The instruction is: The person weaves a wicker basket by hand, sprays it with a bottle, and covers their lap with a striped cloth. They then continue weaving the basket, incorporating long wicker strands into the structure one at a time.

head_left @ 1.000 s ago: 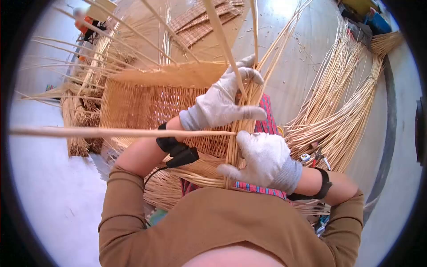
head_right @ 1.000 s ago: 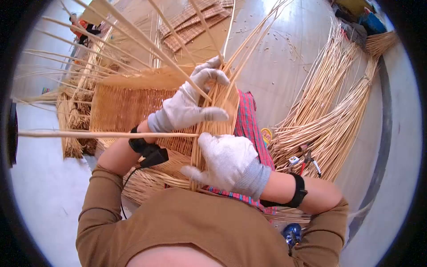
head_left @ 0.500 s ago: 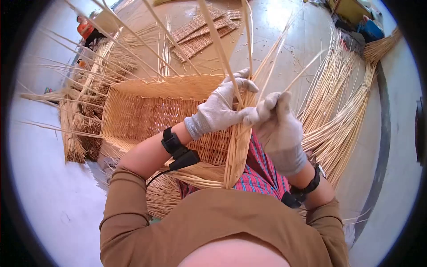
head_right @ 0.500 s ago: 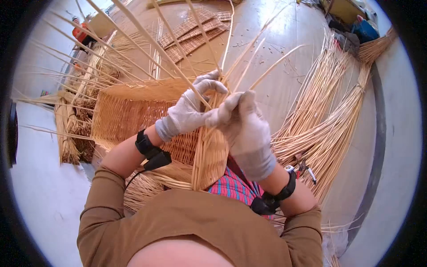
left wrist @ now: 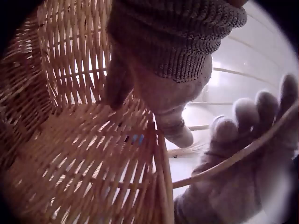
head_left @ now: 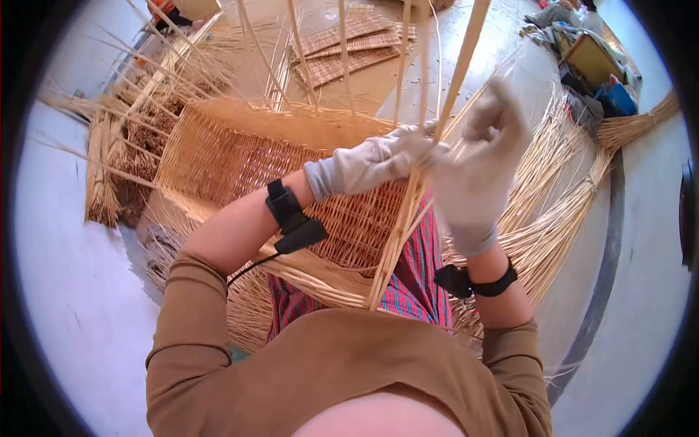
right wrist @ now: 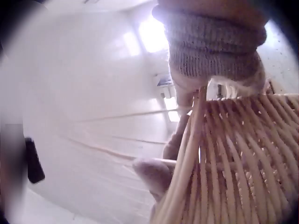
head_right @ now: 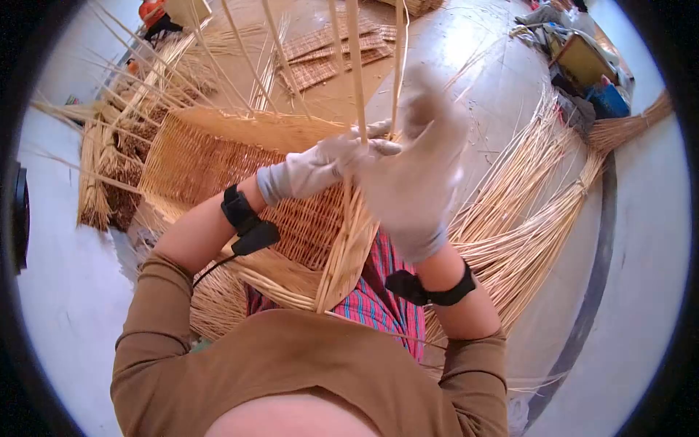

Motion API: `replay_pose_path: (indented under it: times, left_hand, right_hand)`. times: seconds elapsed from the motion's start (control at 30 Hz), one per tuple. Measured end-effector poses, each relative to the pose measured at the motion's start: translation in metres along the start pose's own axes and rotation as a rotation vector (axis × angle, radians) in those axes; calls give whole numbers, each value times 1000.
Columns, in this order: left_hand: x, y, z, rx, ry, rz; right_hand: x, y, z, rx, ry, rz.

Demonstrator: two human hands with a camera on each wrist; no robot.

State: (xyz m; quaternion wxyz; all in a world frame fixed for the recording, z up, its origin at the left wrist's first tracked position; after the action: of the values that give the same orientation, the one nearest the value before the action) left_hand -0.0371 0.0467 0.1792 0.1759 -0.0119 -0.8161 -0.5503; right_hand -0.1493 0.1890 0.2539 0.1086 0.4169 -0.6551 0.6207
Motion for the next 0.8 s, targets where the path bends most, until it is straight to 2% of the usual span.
replay_pose_path:
  times: [0.03,0.1,0.13,0.17,0.23,0.27,0.3,0.37,0.4,0.43,0.5,0.53,0.6,0.63,0.7,0.73,0.77,0.8]
  left_hand:
    - [-2,-11,-2,2,10,1]
    - [-1,-37,-6,71,-101,51]
    - [-3,-17,-5,-136,-183,-84]
    - [-2,-4,1,-135,-189,-76]
    - [2,10,11,75,29,63]
    - [4,8,10,41,11,51]
    - [0,5,17,27,17,40]
    - [1,4,20,-211,124,-96]
    - [0,8,16,-244,100,-263]
    - [2,11,17,-241,104,-259]
    - [4,14,21,-178,265,-137]
    - [6,17,19,-181,270,-144]
    - [8,25,13,-8,214,-299]
    - [6,22,12,-10,213,-311]
    - [2,14,10,114,232,-166]
    - [0,8,11,181,255,-81]
    - [0,8,7,177,254,-83]
    - [-1,9,2,404,242,37]
  right_hand:
    - [4,4,2,4,-7,-6]
    - [23,19,8,-120,-315,-1]
    - [43,5,2,-178,-590,70]
    - [59,0,0,-183,-582,68]
    - [86,1,5,437,-714,34]
    - [93,16,9,430,-727,49]
    - [101,42,12,339,-739,17]
    - [122,101,23,162,-744,-79]
    - [128,124,28,75,-741,-130]
    - [128,139,33,-14,-735,-183]
    - [69,127,38,-740,-426,-137]
    - [50,149,40,-738,-435,-136]
    - [19,190,41,-313,180,-37]
    - [13,184,42,-312,173,-26]
    - [-2,178,49,674,-96,1160]
    - [-2,171,46,941,-465,961]
    - [1,160,48,938,-463,965]
    - [4,149,55,903,-494,1027]
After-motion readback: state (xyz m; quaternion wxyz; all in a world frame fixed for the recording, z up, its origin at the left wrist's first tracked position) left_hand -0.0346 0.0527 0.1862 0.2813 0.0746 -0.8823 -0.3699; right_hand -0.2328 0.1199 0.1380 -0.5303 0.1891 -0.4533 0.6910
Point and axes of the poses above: each hand's wrist, its own x-axis towards the middle knuckle, its own z-axis out of the palm, y = z × x, the point moved 1 cm from there along x, towards the middle knuckle, and after that the axes turned 6 degrees about y, right-handed, at the moved point
